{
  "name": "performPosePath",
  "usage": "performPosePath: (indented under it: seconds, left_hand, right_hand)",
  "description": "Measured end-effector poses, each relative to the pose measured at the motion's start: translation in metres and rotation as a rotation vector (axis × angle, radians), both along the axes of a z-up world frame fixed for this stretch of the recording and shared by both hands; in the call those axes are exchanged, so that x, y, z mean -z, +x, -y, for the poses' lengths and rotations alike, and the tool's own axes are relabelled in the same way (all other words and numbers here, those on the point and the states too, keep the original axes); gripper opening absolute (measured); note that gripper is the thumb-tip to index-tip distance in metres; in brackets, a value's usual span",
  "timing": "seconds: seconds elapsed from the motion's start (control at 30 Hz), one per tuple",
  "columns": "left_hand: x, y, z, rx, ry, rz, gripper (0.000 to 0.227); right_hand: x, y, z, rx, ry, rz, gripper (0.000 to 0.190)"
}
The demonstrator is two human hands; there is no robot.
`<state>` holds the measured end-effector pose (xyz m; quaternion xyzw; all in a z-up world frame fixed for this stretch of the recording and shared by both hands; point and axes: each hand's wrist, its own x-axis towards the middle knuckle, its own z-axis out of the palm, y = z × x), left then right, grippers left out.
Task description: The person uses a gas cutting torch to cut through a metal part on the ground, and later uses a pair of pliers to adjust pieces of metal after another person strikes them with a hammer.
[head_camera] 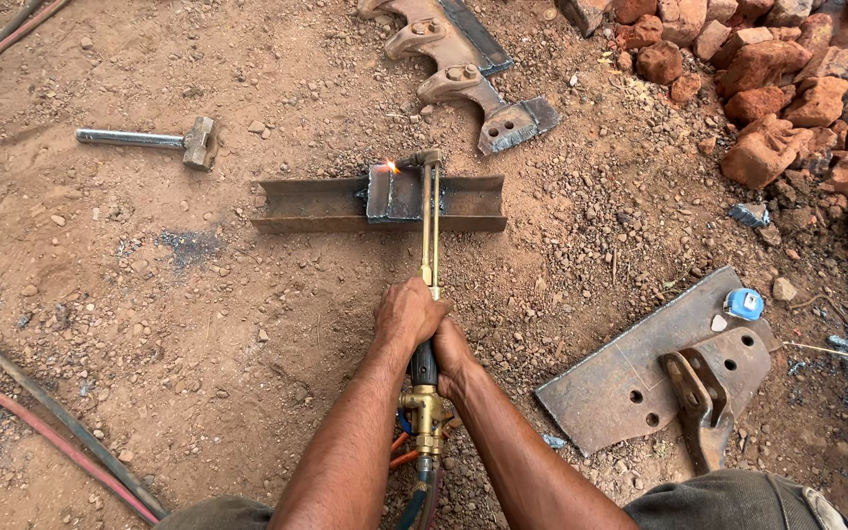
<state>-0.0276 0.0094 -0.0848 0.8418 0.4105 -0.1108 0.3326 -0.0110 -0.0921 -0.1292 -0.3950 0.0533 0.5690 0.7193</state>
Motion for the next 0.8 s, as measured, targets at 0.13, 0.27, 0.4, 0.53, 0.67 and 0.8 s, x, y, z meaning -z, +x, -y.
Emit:
performPosePath:
  seconds: [0.13, 0.27, 0.4, 0.53, 0.67, 0.8]
  left_hand:
    - [0.000, 0.000, -0.001, 0.002, -0.001, -0.004, 0.038]
    - [-0.005, 0.001, -0.001, -0.009, -0.011, -0.013, 0.039]
    - [-0.013, -0.001, 0.001, 0.003, 0.007, -0.019, 0.040]
    - [-0.016, 0.000, 0.004, 0.005, -0.002, -0.018, 0.040]
    - [-0.015, 0.002, 0.002, -0.018, -0.032, -0.029, 0.039]
    - [-0.013, 0.003, 0.002, -0.010, -0.050, -0.011, 0.042]
  right_hand:
    - [-0.004, 0.000, -0.001, -0.009, 0.001, -0.007, 0.024]
    - [-0.004, -0.001, -0.001, 0.001, -0.008, -0.011, 0.024]
    - [0.000, 0.000, -0.002, 0.004, -0.020, -0.006, 0.023]
    - [-0.002, 0.000, 0.000, 0.002, -0.030, -0.016, 0.024]
    - [-0.008, 0.002, -0.001, -0.027, -0.036, 0.023, 0.027]
    - [-0.013, 0.001, -0.001, -0.021, 0.016, 0.003, 0.025]
